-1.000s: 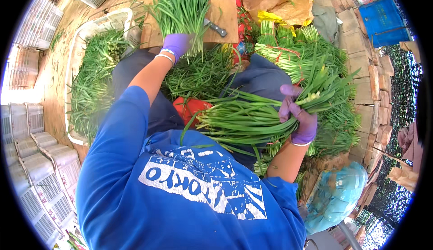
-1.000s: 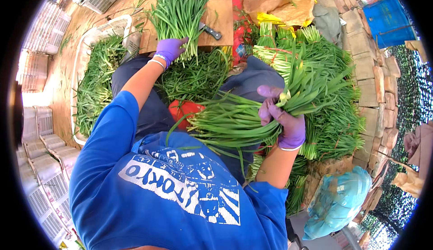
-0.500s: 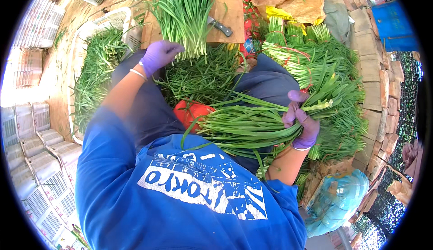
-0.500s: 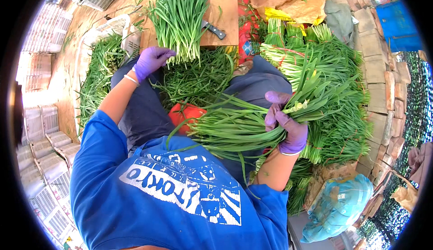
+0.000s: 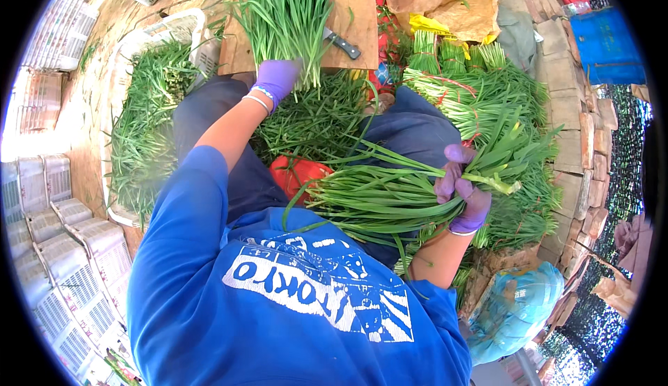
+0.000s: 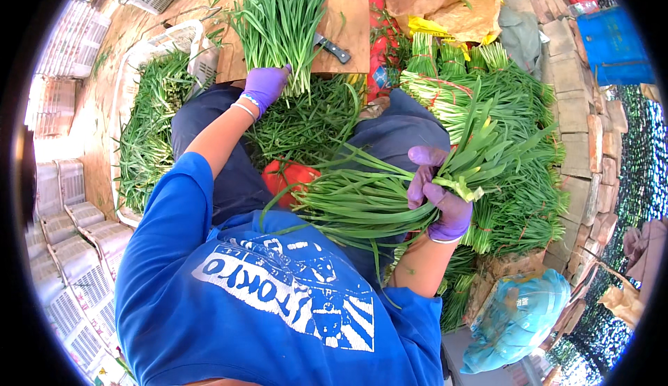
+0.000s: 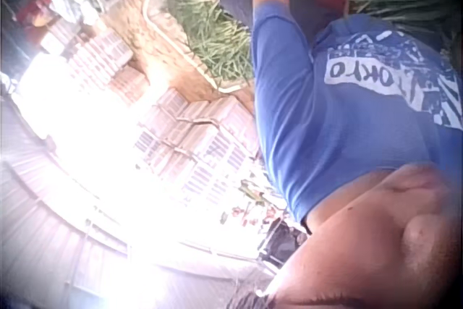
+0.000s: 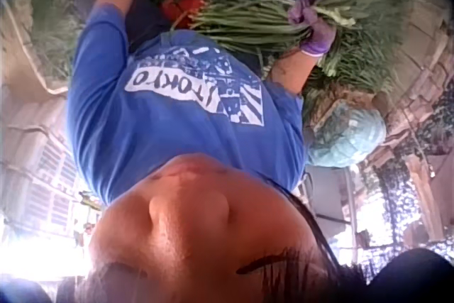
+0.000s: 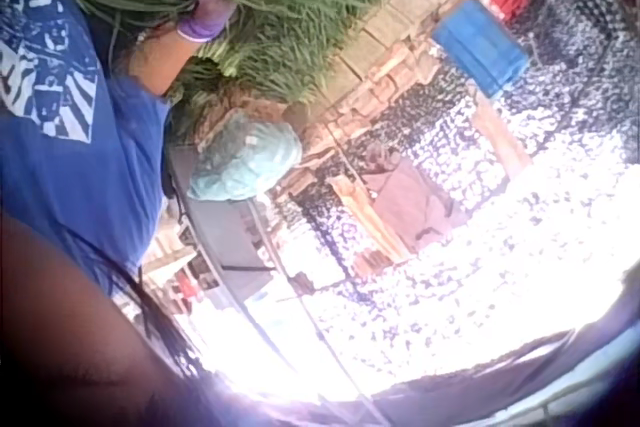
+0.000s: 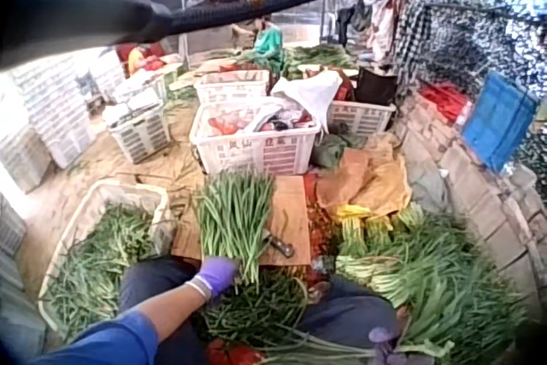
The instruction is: The person bundles bunches of green stalks by hand using red ties, then uses a cleaver to trim the root ends even.
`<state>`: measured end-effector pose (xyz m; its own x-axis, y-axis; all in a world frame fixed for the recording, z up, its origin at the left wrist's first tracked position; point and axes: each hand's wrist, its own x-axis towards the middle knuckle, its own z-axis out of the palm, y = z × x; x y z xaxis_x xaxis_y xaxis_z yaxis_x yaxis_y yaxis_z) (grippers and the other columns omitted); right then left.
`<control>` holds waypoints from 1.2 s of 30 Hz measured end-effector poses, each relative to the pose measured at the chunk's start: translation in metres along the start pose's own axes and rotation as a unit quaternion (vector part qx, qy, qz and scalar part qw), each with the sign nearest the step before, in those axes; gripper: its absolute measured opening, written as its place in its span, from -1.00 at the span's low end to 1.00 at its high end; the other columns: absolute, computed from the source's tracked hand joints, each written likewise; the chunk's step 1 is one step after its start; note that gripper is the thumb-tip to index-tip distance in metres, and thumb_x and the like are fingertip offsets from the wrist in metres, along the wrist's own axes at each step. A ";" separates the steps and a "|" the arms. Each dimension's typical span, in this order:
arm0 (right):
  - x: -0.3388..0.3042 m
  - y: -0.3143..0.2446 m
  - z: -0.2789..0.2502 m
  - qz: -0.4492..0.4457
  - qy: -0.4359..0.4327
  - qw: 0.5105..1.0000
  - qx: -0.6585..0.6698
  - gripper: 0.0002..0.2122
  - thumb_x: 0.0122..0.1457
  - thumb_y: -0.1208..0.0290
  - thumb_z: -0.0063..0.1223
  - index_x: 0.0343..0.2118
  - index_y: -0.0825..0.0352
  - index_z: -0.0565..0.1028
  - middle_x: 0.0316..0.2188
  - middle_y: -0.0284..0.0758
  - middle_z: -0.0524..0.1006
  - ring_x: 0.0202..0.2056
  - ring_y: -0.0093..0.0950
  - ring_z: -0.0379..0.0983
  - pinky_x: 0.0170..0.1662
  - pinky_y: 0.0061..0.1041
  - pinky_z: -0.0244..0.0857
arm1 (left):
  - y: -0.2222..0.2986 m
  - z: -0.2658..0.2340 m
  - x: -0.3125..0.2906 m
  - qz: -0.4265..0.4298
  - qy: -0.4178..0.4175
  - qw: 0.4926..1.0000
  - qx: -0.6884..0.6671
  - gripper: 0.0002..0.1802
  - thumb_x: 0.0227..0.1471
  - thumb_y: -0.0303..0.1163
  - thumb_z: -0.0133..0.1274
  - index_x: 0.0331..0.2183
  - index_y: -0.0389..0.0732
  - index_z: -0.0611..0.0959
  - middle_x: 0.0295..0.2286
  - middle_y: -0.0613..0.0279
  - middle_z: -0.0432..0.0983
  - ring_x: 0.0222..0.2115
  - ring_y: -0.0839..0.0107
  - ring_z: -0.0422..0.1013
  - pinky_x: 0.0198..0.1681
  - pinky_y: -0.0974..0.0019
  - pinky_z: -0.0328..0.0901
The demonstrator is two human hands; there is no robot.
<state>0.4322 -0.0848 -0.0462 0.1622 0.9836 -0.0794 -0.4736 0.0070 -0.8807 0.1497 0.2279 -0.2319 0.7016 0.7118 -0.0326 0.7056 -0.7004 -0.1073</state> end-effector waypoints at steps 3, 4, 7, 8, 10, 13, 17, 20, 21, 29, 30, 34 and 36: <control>-0.003 -0.001 -0.002 0.012 -0.008 1.000 0.011 -0.41 -0.02 0.30 0.35 0.00 0.57 0.39 -0.64 -0.30 0.45 -0.66 -0.54 0.37 -0.60 -0.59 0.29 | -0.004 0.007 0.002 0.021 0.012 1.000 0.012 -0.77 0.17 -0.28 -0.10 -0.24 -0.09 0.63 -0.58 0.19 0.56 -0.55 0.15 0.53 -0.55 0.09 0.34; -0.004 0.000 -0.002 0.008 -0.001 1.000 0.014 -0.41 -0.02 0.29 0.36 0.01 0.57 0.39 -0.63 -0.30 0.46 -0.65 -0.54 0.37 -0.60 -0.59 0.29 | -0.005 0.006 0.000 0.017 0.022 1.000 0.001 -0.77 0.18 -0.28 -0.11 -0.31 -0.08 0.64 -0.59 0.17 0.55 -0.57 0.13 0.52 -0.56 0.07 0.33; -0.005 0.001 -0.003 0.014 0.022 1.000 0.002 -0.40 -0.02 0.29 0.36 0.01 0.57 0.39 -0.62 -0.30 0.46 -0.65 -0.54 0.38 -0.60 -0.59 0.29 | -0.009 -0.006 -0.011 0.017 0.054 0.998 -0.030 -0.75 0.19 -0.24 -0.13 -0.31 -0.03 0.65 -0.60 0.14 0.55 -0.59 0.11 0.51 -0.57 0.05 0.32; -0.004 0.003 -0.004 -0.008 -0.015 1.000 0.001 -0.41 0.10 0.34 0.25 0.12 0.57 0.29 -0.63 -0.28 0.46 -0.69 -0.55 0.27 -0.64 -0.58 0.20 | -0.010 -0.012 -0.015 0.006 0.035 0.999 -0.016 -0.76 0.19 -0.20 -0.11 -0.27 0.01 0.65 -0.60 0.14 0.54 -0.58 0.10 0.50 -0.57 0.03 0.32; -0.002 0.004 -0.003 -0.019 -0.018 1.000 0.004 -0.41 0.10 0.34 0.25 0.11 0.57 0.29 -0.64 -0.29 0.45 -0.70 -0.56 0.27 -0.65 -0.59 0.19 | -0.013 -0.024 -0.031 0.010 0.043 0.998 -0.054 -0.75 0.19 -0.17 -0.10 -0.28 0.02 0.66 -0.59 0.13 0.54 -0.56 0.10 0.50 -0.55 0.03 0.33; -0.001 0.005 -0.001 -0.019 0.009 1.000 0.007 -0.44 0.02 0.34 0.30 0.02 0.58 0.37 -0.64 -0.31 0.43 -0.69 -0.55 0.32 -0.64 -0.60 0.23 | -0.017 -0.039 -0.060 0.008 0.044 0.984 -0.175 -0.73 0.16 -0.14 -0.01 -0.21 0.00 0.69 -0.54 0.12 0.58 -0.53 0.13 0.52 -0.48 0.11 0.38; 0.000 0.004 0.004 -0.016 0.020 1.000 0.011 -0.45 -0.02 0.33 0.32 -0.02 0.60 0.41 -0.66 -0.32 0.42 -0.68 -0.55 0.34 -0.64 -0.61 0.26 | -0.021 -0.048 -0.091 -0.089 -0.205 0.816 -0.533 -0.63 0.10 -0.18 0.08 -0.04 0.00 0.65 -0.37 0.09 0.64 -0.40 0.28 0.57 -0.32 0.23 0.43; 0.002 0.004 0.006 -0.016 0.011 1.000 0.014 -0.43 -0.03 0.31 0.33 -0.03 0.60 0.41 -0.65 -0.30 0.44 -0.69 -0.55 0.35 -0.64 -0.62 0.27 | -0.020 -0.051 -0.099 0.217 -0.328 0.850 -0.351 -0.50 -0.01 -0.23 0.17 0.04 0.06 0.60 -0.34 0.08 0.62 -0.39 0.25 0.56 -0.28 0.21 0.41; 0.003 0.004 0.006 -0.013 0.009 1.000 0.003 -0.43 -0.02 0.30 0.33 -0.02 0.60 0.41 -0.65 -0.29 0.45 -0.68 -0.55 0.35 -0.64 -0.62 0.27 | -0.018 -0.053 -0.100 0.220 -0.408 0.882 -0.091 -0.44 -0.04 -0.19 0.14 0.07 0.10 0.56 -0.34 0.06 0.61 -0.34 0.13 0.55 -0.23 0.11 0.40; 0.002 0.014 -0.009 -0.019 -0.027 0.999 0.023 -0.51 0.09 0.44 0.24 0.05 0.53 0.36 -0.58 -0.29 0.47 -0.62 -0.55 0.34 -0.62 -0.60 0.20 | 0.078 -0.027 0.004 0.104 -0.103 0.986 -0.078 -0.69 -0.11 -0.30 0.09 -0.25 -0.11 0.70 -0.47 -0.02 0.58 -0.42 0.06 0.53 -0.34 -0.02 0.37; -0.001 0.016 -0.010 -0.029 0.015 0.998 -0.045 -0.59 0.08 0.50 0.22 -0.01 0.50 0.40 -0.59 -0.29 0.46 -0.62 -0.54 0.34 -0.62 -0.58 0.21 | 0.093 -0.016 0.025 0.089 -0.081 0.988 -0.097 -0.73 -0.12 -0.29 0.10 -0.31 -0.13 0.70 -0.47 -0.02 0.58 -0.42 0.05 0.52 -0.34 -0.01 0.36; -0.007 0.021 -0.014 -0.053 0.046 0.997 -0.041 -0.72 0.03 0.60 0.18 -0.18 0.45 0.43 -0.53 -0.28 0.44 -0.62 -0.50 0.37 -0.62 -0.50 0.23 | 0.103 0.024 0.090 0.022 0.201 0.974 0.105 -0.80 0.00 -0.35 -0.04 -0.39 -0.05 0.69 -0.42 0.11 0.60 -0.32 0.06 0.50 -0.24 0.07 0.33; -0.006 0.023 -0.018 -0.042 0.028 0.998 0.033 -0.57 -0.01 0.52 0.25 -0.08 0.52 0.36 -0.55 -0.25 0.43 -0.63 -0.46 0.38 -0.63 -0.49 0.26 | 0.097 0.037 0.103 0.002 0.180 0.981 0.068 -0.71 0.07 -0.37 -0.12 -0.28 -0.07 0.70 -0.34 0.11 0.61 -0.25 0.10 0.49 -0.16 0.04 0.31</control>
<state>0.4357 -0.0936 -0.0743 0.2511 0.9673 -0.0346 -0.5123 0.1025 -0.8527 0.2869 0.2353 -0.2829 0.7108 0.6280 0.3170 0.7006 -0.6722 -0.2393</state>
